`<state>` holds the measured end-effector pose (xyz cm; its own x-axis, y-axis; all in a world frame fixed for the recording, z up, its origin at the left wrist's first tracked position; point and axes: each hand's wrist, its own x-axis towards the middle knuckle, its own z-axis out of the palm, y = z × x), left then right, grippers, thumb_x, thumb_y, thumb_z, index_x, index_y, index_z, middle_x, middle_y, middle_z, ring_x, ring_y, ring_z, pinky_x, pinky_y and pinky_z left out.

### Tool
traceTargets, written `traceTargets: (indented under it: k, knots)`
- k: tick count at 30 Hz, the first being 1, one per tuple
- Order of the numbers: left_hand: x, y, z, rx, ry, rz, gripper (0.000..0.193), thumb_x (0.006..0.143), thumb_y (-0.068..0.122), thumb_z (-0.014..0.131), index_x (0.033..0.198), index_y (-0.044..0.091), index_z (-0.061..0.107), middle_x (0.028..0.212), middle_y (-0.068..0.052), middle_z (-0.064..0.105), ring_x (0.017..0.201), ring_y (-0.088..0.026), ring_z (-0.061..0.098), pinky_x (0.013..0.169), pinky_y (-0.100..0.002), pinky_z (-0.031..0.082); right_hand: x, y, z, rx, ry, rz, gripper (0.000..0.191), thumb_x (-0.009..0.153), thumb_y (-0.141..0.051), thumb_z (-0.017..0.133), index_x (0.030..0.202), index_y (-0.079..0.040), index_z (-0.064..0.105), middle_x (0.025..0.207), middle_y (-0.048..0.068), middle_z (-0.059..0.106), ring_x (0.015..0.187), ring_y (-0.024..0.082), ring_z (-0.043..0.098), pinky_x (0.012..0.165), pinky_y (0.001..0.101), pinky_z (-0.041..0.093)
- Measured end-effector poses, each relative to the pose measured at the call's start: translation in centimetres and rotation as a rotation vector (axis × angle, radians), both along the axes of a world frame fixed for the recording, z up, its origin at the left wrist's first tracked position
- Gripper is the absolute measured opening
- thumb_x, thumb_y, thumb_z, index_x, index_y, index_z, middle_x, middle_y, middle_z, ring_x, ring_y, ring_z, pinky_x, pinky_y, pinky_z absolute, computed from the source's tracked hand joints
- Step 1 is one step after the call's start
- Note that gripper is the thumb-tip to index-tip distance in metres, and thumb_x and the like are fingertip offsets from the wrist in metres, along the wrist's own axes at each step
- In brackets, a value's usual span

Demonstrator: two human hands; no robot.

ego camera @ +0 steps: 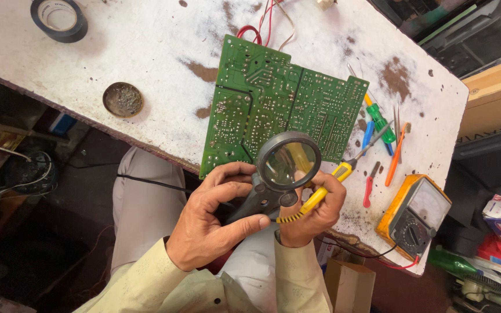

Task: The person holds a magnifying glass in one hand and a soldering iron in the other, soldering joints on a green circuit board laid on a cluttered workbench. They occasionally reposition the board and the iron, working on different points along the board's edge.

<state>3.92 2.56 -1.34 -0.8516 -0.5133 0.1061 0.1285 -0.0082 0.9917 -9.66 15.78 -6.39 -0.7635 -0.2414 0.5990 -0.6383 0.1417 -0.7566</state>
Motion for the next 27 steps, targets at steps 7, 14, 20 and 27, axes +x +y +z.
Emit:
traceTargets:
  k: [7,14,20,27]
  knots:
    - [-0.1,-0.1,-0.1,-0.006,0.011,0.003,0.04,0.077,0.024,0.089,0.107,0.002,0.076,0.136,-0.019,0.061,0.126,-0.028,0.063,0.101,-0.038,0.051,0.3,-0.2,0.7,0.131,-0.047,-0.101,0.03,0.092,-0.008,0.081,0.109,-0.005,0.057,0.087,0.0,0.066,0.077,0.006,0.061,0.072,0.0197,0.05]
    - [0.0,-0.1,0.0,-0.002,0.004,0.002,0.04,0.077,0.024,0.089,0.108,0.003,0.076,0.136,-0.019,0.062,0.126,-0.028,0.063,0.102,-0.039,0.051,0.8,0.2,2.2,0.214,-0.001,-0.06,0.03,0.089,-0.005,0.076,0.112,-0.005,0.057,0.086,-0.001,0.061,0.079,0.006,0.059,0.075,0.0196,0.05]
    - [0.0,0.0,0.0,-0.015,0.016,0.003,0.04,0.077,0.023,0.088,0.108,0.003,0.076,0.136,-0.02,0.062,0.127,-0.03,0.062,0.102,-0.04,0.05,1.0,0.3,2.0,0.146,-0.022,-0.076,0.026,0.091,-0.009,0.075,0.109,-0.005,0.057,0.088,-0.001,0.056,0.078,0.007,0.054,0.073,0.021,0.047]
    - [0.0,-0.2,0.1,-0.009,0.008,0.003,0.039,0.077,0.023,0.088,0.108,0.002,0.076,0.135,-0.02,0.062,0.127,-0.03,0.062,0.103,-0.04,0.05,0.8,0.8,1.4,0.221,0.005,-0.075,0.026,0.09,-0.009,0.073,0.11,-0.006,0.055,0.085,-0.001,0.055,0.077,0.008,0.054,0.075,0.0215,0.048]
